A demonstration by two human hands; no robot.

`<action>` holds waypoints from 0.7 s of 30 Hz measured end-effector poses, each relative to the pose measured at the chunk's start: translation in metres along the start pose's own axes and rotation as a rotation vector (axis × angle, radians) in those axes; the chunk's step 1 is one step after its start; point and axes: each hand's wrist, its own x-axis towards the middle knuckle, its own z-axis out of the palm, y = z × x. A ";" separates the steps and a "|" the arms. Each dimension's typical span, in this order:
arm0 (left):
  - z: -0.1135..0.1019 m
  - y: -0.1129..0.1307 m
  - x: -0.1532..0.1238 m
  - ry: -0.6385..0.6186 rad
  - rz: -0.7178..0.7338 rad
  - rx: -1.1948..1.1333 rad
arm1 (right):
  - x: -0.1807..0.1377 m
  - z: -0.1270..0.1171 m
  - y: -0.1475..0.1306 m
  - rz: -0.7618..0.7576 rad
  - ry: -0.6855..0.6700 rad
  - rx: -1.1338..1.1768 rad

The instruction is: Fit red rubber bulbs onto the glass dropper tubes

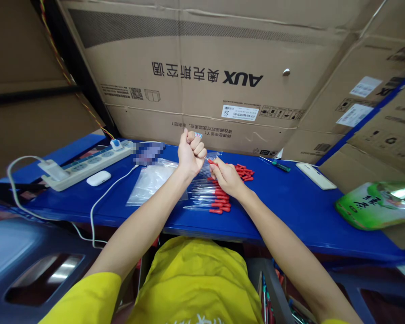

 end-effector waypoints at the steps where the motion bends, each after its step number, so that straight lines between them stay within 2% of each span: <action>1: 0.000 0.000 0.000 0.000 -0.003 0.001 | 0.000 0.000 0.000 -0.005 0.001 0.002; 8: 0.000 -0.001 0.000 0.023 -0.015 0.040 | -0.001 0.000 0.000 -0.019 0.000 0.024; 14: 0.000 -0.002 0.000 -0.009 -0.040 -0.015 | -0.001 0.002 -0.002 -0.018 0.013 0.056; 21: 0.001 -0.003 -0.002 -0.049 -0.059 -0.027 | -0.002 0.003 -0.005 0.038 0.013 0.201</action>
